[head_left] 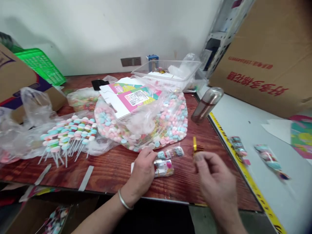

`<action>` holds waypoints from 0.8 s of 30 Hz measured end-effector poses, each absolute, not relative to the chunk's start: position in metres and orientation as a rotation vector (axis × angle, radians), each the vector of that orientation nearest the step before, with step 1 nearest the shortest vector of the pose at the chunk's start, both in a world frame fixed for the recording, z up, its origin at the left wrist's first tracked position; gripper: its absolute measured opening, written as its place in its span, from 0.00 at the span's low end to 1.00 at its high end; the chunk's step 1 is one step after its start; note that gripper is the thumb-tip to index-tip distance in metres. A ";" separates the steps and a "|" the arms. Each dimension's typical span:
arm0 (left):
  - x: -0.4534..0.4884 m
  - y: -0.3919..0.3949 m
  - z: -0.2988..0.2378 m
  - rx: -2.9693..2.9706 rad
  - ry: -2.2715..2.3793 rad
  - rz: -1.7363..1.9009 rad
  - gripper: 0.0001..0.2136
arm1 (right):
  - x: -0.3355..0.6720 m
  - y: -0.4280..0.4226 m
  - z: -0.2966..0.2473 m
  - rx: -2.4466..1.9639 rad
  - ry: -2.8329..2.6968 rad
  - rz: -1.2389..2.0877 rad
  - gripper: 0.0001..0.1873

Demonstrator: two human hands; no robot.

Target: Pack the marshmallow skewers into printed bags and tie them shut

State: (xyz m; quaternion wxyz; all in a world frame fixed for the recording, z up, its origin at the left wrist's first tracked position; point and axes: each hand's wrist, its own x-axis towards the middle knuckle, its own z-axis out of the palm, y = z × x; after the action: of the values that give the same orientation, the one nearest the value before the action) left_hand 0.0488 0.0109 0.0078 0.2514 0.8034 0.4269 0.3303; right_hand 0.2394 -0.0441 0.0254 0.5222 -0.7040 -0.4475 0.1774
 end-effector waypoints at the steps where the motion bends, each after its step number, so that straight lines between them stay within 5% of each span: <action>1: 0.050 0.010 0.007 2.250 1.168 0.884 0.13 | 0.218 -0.051 0.027 -1.550 -1.038 0.673 0.13; 4: 0.052 0.005 0.007 2.383 1.196 0.847 0.12 | 0.168 -0.059 0.022 -1.365 -0.843 1.050 0.17; 13: 0.040 -0.003 0.008 2.234 1.192 0.981 0.14 | 0.150 -0.046 -0.002 -1.350 -0.755 1.113 0.18; 18: 0.049 -0.001 0.011 1.341 1.147 1.014 0.07 | 0.145 -0.045 -0.011 -1.533 -0.909 0.787 0.14; 24: 0.063 0.000 0.011 0.608 0.859 0.911 0.15 | 0.146 -0.040 -0.018 -1.645 -1.100 0.444 0.13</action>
State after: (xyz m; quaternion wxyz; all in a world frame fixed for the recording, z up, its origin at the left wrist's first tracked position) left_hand 0.0626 -0.0003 0.0105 0.7675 0.2803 0.3956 0.4194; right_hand 0.1463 -0.0398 -0.0175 0.5285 -0.6886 -0.4604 0.1859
